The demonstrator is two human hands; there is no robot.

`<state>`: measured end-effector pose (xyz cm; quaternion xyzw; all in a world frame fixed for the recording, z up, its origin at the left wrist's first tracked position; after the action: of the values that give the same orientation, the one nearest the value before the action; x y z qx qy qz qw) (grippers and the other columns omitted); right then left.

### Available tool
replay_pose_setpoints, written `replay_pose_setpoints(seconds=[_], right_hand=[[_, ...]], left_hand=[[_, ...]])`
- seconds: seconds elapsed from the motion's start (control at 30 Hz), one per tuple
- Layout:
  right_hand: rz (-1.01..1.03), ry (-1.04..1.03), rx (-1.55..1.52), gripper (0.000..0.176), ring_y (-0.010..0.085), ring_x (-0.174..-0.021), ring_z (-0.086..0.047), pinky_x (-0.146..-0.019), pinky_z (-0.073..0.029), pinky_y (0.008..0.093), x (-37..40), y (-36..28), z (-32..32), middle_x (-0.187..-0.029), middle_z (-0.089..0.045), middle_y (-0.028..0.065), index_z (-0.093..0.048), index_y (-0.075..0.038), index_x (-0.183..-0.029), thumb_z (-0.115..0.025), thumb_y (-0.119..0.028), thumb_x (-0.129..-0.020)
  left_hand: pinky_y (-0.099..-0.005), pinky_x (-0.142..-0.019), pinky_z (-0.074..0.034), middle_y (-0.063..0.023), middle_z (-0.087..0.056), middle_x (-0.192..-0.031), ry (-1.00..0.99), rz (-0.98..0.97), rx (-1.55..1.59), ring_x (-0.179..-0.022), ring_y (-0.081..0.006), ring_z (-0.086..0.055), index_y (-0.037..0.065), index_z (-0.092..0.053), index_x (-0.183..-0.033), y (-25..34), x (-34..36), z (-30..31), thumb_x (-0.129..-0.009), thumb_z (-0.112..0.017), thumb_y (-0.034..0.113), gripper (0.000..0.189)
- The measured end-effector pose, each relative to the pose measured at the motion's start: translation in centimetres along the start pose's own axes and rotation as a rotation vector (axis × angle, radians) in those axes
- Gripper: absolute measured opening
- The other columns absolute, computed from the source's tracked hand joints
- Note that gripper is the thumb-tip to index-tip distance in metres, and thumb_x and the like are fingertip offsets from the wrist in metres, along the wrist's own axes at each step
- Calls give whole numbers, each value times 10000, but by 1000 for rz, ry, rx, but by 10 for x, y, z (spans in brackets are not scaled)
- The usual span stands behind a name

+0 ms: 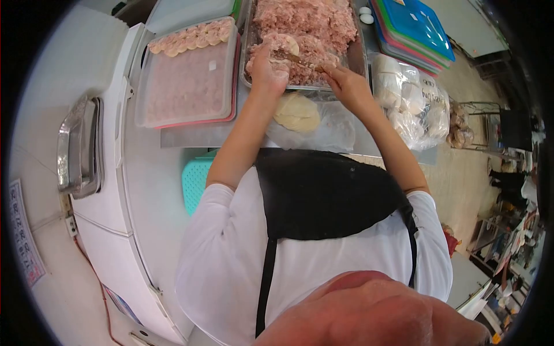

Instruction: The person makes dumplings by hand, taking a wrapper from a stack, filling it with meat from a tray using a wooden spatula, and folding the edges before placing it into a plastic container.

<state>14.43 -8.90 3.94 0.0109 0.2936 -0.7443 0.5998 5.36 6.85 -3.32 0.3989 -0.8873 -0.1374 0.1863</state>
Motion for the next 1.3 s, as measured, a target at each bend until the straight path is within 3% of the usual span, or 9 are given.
replay_pose_setpoints(seconds=[0.23, 0.37, 0.57, 0.63, 0.73, 0.93, 1.07, 1.23, 1.3], right_hand=[[-67, -20, 115, 256, 375, -765, -628, -651, -507, 466, 3, 47, -41, -863, -649, 172, -607, -83, -1090, -525, -226, -894], [-91, -397, 137, 309, 417, -815, -610, -732, -468, 515, -4, 73, -18, -863, -634, 228, -608, -38, -1063, -476, -283, -930], [164, -199, -74, 276, 355, -852, -622, -713, -499, 443, -3, 40, 9, -938, -643, 180, -607, -86, -1135, -495, -241, -937], [120, -357, 127, 274, 346, -838, -624, -705, -503, 432, -12, 30, 35, -904, -631, 171, -599, -89, -1149, -506, -230, -934], [158, -317, 104, 277, 353, -821, -618, -693, -505, 425, -15, 11, 47, -871, -613, 162, -595, -94, -1163, -522, -217, -925], [246, -192, -326, 285, 208, -683, -595, -585, -465, 338, -29, 42, 43, -773, -600, 59, -623, -42, -1094, -512, -266, -956], [-298, -522, -626, 378, 54, -551, -435, -480, -340, 234, -23, 96, 23, -617, -473, -30, -651, -22, -1041, -480, -353, -979], [-242, -650, -747, 376, 43, -531, -382, -468, -309, 208, -17, 71, 31, -606, -433, -37, -658, -37, -1065, -488, -360, -975], [-173, -631, -762, 348, 53, -568, -438, -512, -372, 211, -19, 62, 35, -659, -503, -10, -646, -25, -1100, -507, -317, -971]], left_hand=[[-405, -837, -514, -98, -613, -1071, 16, -165, -11, -987, -239, -598, 62, -557, -1086, 2, 12, 11, -907, -540, 186, 218], [-460, -847, -501, -110, -602, -1095, -16, -163, -29, -1021, -280, -582, 65, -556, -1085, 2, 30, -9, -939, -471, 331, 316], [-591, -945, -392, -148, -569, -1167, 101, -129, -118, -1154, -358, -484, 51, -516, -1153, -16, 35, -20, -905, -496, 489, 504], [-621, -942, -367, -140, -560, -1168, 115, -119, -79, -1143, -364, -474, 63, -521, -1146, -17, 30, -21, -896, -506, 512, 514], [-479, -873, -446, -120, -598, -1073, 100, -105, -152, -1060, -325, -539, 76, -561, -1069, -15, 23, -17, -894, -504, 523, 484], [-505, -911, -439, -148, -593, -1047, 75, -107, 159, -1104, -332, -525, 19, -535, -1091, -12, 15, -25, -866, -594, 384, 433], [-442, -986, -415, -161, -521, -1259, -254, -155, -632, -1176, -294, -508, 41, -416, -1314, 1, 21, -52, -811, -661, 138, 568], [-296, -953, -422, -83, -575, -1211, -434, -708, -1630, -1089, -174, -552, 90, -460, -1319, 16, 52, -112, -754, -701, 62, 615], [-308, -953, -420, -92, -627, -1129, -522, -481, -1611, -1035, -221, -593, 97, -552, -1207, 8, 48, -111, -725, -717, 120, 510]])
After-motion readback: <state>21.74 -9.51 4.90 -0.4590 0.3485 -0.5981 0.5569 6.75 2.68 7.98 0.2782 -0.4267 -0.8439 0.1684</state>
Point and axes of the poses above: each hand's wrist, its own x-axis away from the middle knuckle, its own z-axis out of the back of the hand, y = z × x, the point moved 9 cm from there along -x, towards the middle knuckle
